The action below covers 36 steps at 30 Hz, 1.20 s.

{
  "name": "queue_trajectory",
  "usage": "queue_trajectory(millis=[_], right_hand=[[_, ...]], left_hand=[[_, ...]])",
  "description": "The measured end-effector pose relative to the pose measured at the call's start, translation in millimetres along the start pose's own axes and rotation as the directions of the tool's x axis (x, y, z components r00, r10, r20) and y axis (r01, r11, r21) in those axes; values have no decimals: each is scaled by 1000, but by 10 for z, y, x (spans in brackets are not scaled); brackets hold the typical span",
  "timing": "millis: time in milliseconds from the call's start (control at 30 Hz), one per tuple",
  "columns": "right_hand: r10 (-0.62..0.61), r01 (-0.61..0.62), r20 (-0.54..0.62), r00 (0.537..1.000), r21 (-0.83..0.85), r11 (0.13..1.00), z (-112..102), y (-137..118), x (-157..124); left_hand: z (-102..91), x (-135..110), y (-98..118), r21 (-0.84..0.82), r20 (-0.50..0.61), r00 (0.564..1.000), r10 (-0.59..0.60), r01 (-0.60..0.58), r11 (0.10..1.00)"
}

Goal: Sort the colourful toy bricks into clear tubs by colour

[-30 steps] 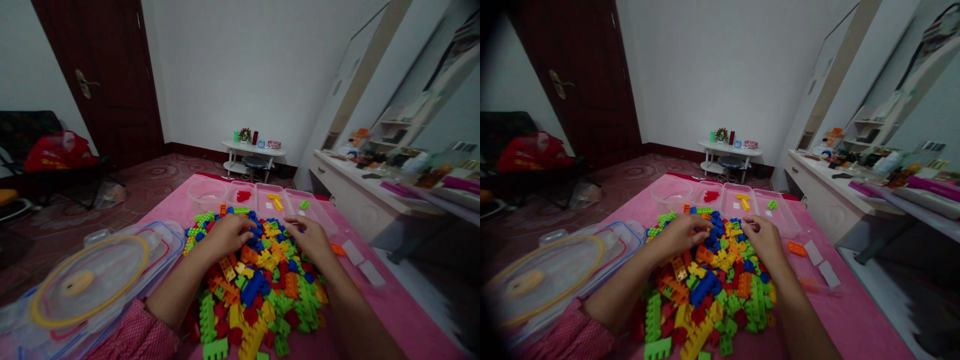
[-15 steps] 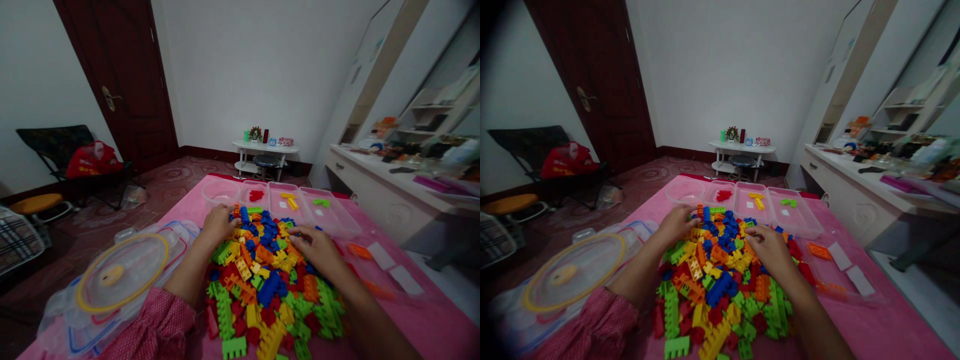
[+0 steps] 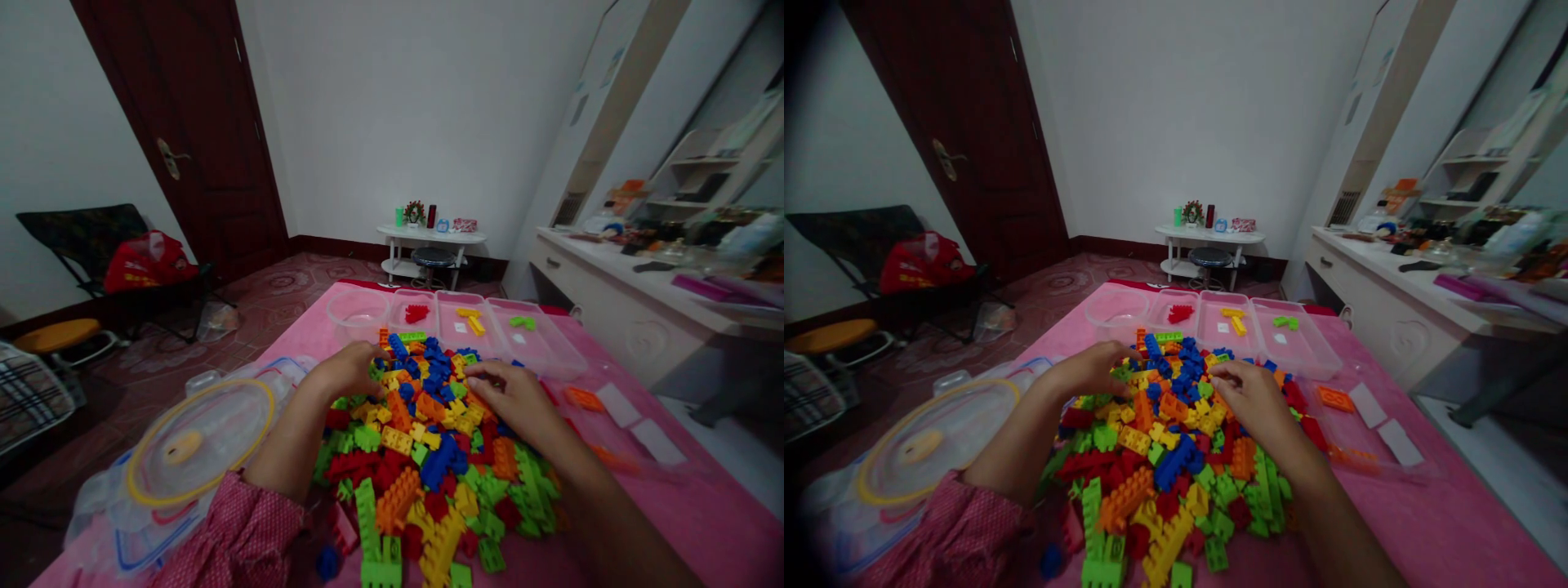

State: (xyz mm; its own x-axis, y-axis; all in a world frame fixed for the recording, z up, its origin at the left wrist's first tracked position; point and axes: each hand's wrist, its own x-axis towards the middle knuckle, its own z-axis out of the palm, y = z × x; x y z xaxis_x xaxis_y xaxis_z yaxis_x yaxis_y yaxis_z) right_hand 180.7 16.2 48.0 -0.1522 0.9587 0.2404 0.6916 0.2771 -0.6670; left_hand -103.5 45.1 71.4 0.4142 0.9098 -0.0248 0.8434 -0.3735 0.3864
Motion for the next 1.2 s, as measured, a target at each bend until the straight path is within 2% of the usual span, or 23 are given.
queue_trajectory(millis=[100, 200, 267, 367, 433, 500, 633, 767, 867, 933, 1000, 1100, 1200], right_hand=[[-4, 5, 26, 1000, -16, 1000, -48, -175, -69], [-119, 119, 197, 973, 10, 993, -12, -520, -231], [-275, 265, 311, 910, 76, 961, 93, -771, -375], [-497, 472, 404, 768, 168, 865, 343, -1036, -590], [-553, 548, 446, 704, 154, 822, 518, -1108, -702], [-556, 589, 471, 685, 91, 803, 657, -1117, -771], [-525, 611, 478, 705, -32, 791, 750, -1065, -769], [-455, 542, 399, 796, -137, 829, 613, -974, -632], [-356, 443, 347, 868, -212, 871, 444, -854, -491], [-282, 375, 353, 892, -229, 898, 340, -767, -412], [-234, 329, 375, 897, -214, 920, 258, -691, -362], [-216, 306, 398, 892, -177, 935, 176, -608, -334], [-219, 303, 411, 885, -151, 941, 110, -549, -329]], left_hand=[[-76, -25, 77, -17, -133, 991, 8, -10, 1000], [-162, -44, 195, -94, -217, 975, 47, -69, 993], [-212, -82, 281, -142, -213, 973, 85, -117, 983], [-263, -208, 350, -97, -180, 979, 100, -119, 988], [-264, -339, 327, -22, -161, 983, 87, -92, 996], [-223, -497, 251, 42, -157, 985, 74, -68, 997], [-3, -854, 36, 74, -180, 979, 90, -77, 994], [291, -1191, -98, 76, -146, 978, 149, -139, 987], [463, -1323, -104, 109, -115, 978, 176, -164, 980], [539, -1323, -70, 109, -144, 976, 161, -146, 983], [585, -1266, -12, 59, -172, 976, 134, -126, 990], [611, -1116, 109, -47, -159, 979, 126, -135, 990], [586, -923, 239, -86, -134, 980, 148, -160, 983]])
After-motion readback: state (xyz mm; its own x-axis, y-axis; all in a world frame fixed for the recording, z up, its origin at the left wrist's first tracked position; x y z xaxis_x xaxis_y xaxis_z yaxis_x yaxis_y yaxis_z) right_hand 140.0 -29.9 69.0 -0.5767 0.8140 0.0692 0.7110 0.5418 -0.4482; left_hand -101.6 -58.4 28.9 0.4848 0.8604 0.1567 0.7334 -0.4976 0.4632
